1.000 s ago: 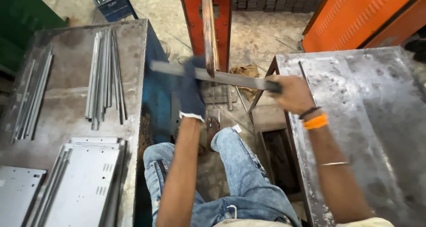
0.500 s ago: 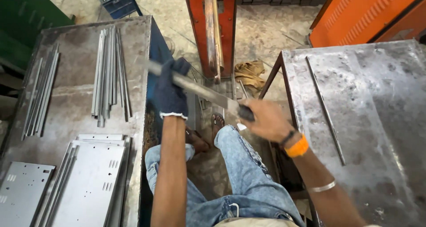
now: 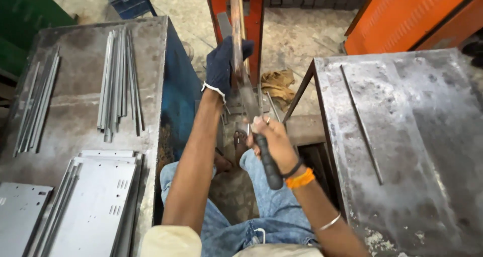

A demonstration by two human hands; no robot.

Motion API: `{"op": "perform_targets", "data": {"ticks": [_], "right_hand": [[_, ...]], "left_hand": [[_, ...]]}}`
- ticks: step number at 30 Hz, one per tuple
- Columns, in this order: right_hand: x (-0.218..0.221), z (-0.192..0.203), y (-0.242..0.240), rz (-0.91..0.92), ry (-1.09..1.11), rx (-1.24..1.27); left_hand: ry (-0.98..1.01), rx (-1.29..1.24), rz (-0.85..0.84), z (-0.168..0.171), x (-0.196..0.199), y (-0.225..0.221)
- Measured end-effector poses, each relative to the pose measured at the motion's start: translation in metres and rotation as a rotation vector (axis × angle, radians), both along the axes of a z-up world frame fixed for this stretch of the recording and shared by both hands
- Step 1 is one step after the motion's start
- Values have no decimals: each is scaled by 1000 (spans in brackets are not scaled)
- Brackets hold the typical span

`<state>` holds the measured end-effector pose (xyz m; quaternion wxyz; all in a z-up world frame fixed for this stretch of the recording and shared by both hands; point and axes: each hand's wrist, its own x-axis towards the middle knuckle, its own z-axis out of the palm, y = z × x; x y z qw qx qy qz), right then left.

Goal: Spot welding metal reinforcement strips onto rectangular metal sheets using a stationary welding machine.

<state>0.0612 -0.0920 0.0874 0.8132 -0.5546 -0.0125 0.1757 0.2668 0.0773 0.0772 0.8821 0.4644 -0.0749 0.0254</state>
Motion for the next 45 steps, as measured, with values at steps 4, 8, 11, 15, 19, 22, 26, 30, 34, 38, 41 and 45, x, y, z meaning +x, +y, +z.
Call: {"op": "perform_targets", "data": {"ticks": [4,8,11,15,19,22,26,30,34,38,41,45], "right_hand": [[-39,-1,3,-39,38,-36],[-71,-1,5,-70,120,-62],[-31,1,10,-57,90,-53],[12,6,20,-68,28,-48],[-35,5,19,-55,-19,-25],[-67,10,15,-95,160,-61],[-38,-2,17,-125,108,-79],[23,19,15,-137,-10,-90],[39,-20,-34,-217,-118,-164],[22,-85,-118,-314,-160,-575],[8,-140,-175,-387,-93,-766],[11,-189,-229,-449,14,-1111]], "left_hand": [[-68,211,31,3,-40,-6],[-20,-68,-83,-1,-75,-17],[10,-42,10,14,-45,-18],[107,20,92,18,8,-13],[5,13,58,8,-42,-14],[25,-26,-11,24,-90,-21],[37,-82,46,15,-44,-24],[24,-164,71,22,14,-21],[-164,-210,281,-98,21,6],[-6,-534,121,-200,-59,-31],[432,-344,75,-159,-132,-101],[535,-141,-85,-127,-184,-162]]}}
